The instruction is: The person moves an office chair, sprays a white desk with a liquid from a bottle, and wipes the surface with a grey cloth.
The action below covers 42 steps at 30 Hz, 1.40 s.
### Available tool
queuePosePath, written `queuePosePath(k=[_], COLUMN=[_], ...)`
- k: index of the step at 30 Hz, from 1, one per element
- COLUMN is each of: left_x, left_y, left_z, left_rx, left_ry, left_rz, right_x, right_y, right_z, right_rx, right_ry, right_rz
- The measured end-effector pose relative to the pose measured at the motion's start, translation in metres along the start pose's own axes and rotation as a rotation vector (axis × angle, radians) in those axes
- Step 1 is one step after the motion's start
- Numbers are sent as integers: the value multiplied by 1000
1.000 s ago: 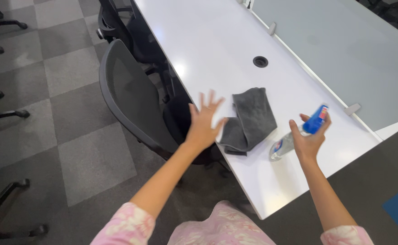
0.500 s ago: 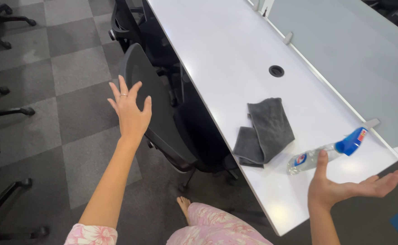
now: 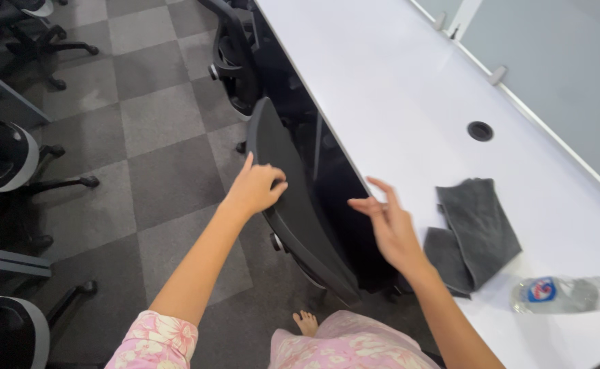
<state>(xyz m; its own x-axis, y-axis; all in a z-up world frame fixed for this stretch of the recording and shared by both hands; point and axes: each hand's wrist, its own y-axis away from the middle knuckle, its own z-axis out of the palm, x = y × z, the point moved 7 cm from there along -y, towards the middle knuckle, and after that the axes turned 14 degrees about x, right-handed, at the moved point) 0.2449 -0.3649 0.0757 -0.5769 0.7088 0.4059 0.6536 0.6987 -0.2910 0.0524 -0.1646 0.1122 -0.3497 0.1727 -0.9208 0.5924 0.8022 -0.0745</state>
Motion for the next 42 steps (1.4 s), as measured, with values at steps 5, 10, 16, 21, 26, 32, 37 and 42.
queuePosePath(k=[5, 10, 16, 21, 26, 32, 37, 42], left_x=[-22, -51, -69, -70, -69, -66, -68, -71], left_y=[-11, -52, -73, -52, -37, -31, -27, -11], left_z=[22, 75, 154, 175, 177, 171, 166, 167], left_rx=[48, -218, -814, -1018, -996, -994, -993, -1020], left_ry=[-27, -23, -131, -267, -239, -223, -205, -219], left_rz=[135, 157, 374, 539, 565, 585, 541, 542], right_x=[-6, 17, 34, 28, 34, 49, 56, 35], right_y=[-8, 0, 3, 0, 19, 31, 38, 53], right_z=[89, 148, 166, 181, 185, 193, 195, 199], right_rx=[-230, -300, -198, -76, -123, -108, -111, -121], right_ry=[29, 72, 218, 436, 572, 518, 554, 574], right_rz=[-54, -2, 520, 598, 902, 948, 999, 1060])
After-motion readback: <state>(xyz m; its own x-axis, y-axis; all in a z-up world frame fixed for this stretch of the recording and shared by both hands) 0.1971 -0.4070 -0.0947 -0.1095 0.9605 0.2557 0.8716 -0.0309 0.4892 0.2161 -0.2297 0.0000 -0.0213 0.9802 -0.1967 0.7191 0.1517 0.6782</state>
